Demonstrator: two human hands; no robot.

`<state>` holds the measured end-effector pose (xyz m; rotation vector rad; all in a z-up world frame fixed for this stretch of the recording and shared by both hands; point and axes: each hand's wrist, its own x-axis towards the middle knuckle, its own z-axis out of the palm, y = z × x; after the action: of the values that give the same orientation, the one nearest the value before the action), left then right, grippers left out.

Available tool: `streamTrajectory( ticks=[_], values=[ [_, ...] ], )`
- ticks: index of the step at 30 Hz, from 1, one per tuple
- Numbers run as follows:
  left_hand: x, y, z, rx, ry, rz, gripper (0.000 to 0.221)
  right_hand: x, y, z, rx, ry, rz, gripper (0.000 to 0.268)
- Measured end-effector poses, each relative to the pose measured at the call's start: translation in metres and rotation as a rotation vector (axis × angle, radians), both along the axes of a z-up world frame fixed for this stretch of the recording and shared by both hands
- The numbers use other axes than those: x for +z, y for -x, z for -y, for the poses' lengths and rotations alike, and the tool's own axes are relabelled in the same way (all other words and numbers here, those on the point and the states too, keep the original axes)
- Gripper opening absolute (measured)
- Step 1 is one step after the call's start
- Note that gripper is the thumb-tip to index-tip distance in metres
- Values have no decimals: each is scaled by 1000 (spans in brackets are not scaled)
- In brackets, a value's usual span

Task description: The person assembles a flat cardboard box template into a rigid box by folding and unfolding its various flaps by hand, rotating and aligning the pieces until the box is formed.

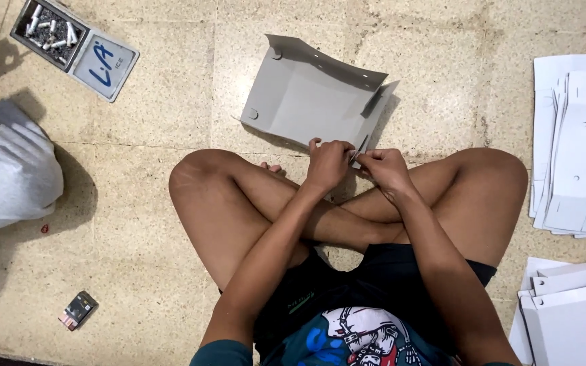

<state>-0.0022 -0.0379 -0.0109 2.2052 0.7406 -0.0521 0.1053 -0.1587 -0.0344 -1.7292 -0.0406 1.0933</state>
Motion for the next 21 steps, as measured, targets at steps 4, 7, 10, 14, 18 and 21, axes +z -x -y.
streamTrajectory(
  ticks=[4, 7, 10, 14, 18, 21],
  values=[
    [2, -2, 2, 41, 3, 16, 22, 22, 3, -5, 1, -4, -3, 28],
    [-1, -2, 1, 33, 7, 18, 22, 12, 2, -3, -1, -15, -23, 27],
    [-3, -2, 0, 51, 38, 14, 22, 1, 1, -1, -71, -34, -50, 23],
    [1, -2, -1, 72, 105, 19, 23, 12, 4, -4, -27, -19, 8, 22],
    [-7, -3, -2, 81, 147, 2, 24, 12, 4, -3, -52, -19, -5, 23],
    [-7, -4, -1, 85, 151, 8, 25, 8, 6, -5, -35, -23, 32, 23]
  ],
)
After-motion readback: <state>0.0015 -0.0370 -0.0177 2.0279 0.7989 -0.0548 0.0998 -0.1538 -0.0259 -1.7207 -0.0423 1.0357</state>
